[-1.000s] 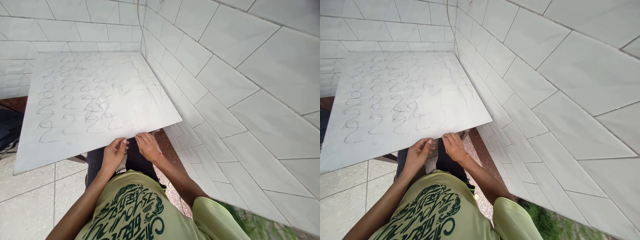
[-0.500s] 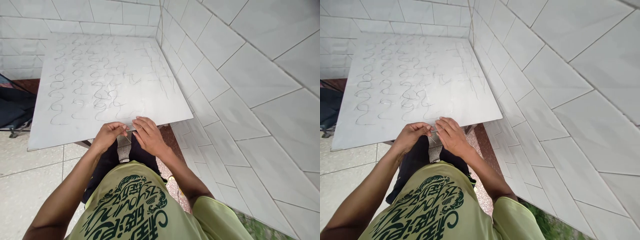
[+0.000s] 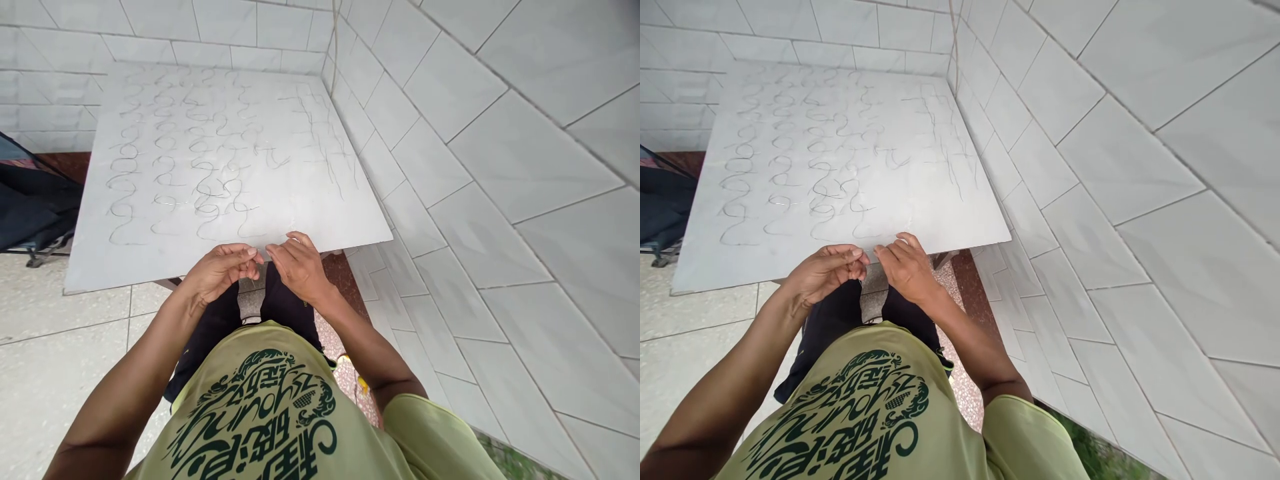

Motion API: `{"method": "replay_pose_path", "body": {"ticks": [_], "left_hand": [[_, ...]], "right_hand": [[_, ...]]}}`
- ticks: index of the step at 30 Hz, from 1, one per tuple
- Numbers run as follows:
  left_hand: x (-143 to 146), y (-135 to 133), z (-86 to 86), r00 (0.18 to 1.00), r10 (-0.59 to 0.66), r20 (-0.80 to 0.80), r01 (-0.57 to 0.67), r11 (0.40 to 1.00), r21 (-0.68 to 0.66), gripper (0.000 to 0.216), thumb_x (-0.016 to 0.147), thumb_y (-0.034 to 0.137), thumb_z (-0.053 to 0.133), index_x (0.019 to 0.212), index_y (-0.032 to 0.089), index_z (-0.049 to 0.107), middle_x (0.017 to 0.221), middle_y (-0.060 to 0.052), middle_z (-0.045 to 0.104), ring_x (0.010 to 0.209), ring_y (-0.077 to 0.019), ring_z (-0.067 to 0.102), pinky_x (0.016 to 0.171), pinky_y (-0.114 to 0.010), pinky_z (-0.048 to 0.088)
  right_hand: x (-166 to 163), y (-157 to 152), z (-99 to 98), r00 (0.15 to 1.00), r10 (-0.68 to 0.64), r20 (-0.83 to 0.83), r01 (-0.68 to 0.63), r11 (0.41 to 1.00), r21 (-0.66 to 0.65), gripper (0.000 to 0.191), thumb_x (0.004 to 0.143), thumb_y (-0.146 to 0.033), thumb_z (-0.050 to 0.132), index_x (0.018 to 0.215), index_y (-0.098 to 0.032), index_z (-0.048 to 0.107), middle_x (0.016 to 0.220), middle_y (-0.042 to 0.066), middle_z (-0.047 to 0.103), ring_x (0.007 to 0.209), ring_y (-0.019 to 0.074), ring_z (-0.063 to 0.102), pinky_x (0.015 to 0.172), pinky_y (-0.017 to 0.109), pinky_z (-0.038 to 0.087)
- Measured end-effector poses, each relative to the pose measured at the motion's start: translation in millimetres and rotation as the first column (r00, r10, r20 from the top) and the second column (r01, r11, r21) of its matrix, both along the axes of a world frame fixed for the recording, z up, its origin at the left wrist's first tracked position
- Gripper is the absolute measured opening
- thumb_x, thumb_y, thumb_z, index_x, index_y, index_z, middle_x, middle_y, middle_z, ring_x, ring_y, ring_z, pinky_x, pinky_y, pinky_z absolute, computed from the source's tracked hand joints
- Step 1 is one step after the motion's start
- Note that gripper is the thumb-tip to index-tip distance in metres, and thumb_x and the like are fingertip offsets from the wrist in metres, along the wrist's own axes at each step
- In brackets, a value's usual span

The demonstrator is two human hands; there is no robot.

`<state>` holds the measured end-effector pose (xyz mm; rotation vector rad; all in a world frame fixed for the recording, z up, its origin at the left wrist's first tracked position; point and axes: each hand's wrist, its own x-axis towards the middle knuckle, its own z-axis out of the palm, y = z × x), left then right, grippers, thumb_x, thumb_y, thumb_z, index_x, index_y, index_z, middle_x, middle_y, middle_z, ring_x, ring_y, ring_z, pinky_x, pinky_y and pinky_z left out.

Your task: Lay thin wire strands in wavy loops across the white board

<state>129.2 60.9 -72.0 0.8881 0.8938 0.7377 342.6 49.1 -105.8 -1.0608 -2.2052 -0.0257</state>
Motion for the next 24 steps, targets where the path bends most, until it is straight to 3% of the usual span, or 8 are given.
{"method": "replay_pose_path", "body": {"ticks": [11,21,24], "left_hand": [[4.9,-5.0,-4.5,0.991,-0.103,0.081,0.113,0.984,-0.136,0.027,0.081,0.041,0.083,0.09,0.015,0.083,0.052,0.0,0.056,0.055,-0.0145,0.059,0.064,-0.031,0.053],[0.5,-9.3,-8.1,0.989,-0.134,0.068,0.141,0.983,-0.117,0.031,0.081,0.047,0.083,0.089,0.017,0.083,0.043,0.001,0.053,0.046,-0.0153,0.057,0.057,-0.031,0.051],[-5.0,-5.1,-4.7,0.987,-0.162,0.02,0.164,0.983,-0.078,0.037,0.084,0.051,0.079,0.097,0.016,0.082,0.05,-0.002,0.061,0.053,-0.0185,0.064,0.063,-0.034,0.054]], "right_hand": [[-8.8,-1.9,1.1,0.99,-0.026,-0.137,0.025,1.0,-0.01,0.026,0.109,-0.021,0.044,0.113,-0.017,0.07,0.081,0.006,0.074,0.078,0.0183,0.068,0.1,0.039,0.052],[-7.6,-4.1,0.5,0.981,-0.094,-0.171,0.09,0.995,-0.034,0.024,0.108,-0.021,0.047,0.115,-0.018,0.07,0.085,0.006,0.076,0.076,0.0169,0.068,0.101,0.04,0.05],[-9.1,-3.9,0.6,0.977,-0.112,-0.181,0.11,0.994,-0.018,0.024,0.108,-0.021,0.048,0.116,-0.018,0.07,0.086,0.006,0.076,0.078,0.0179,0.069,0.1,0.041,0.051]]}}
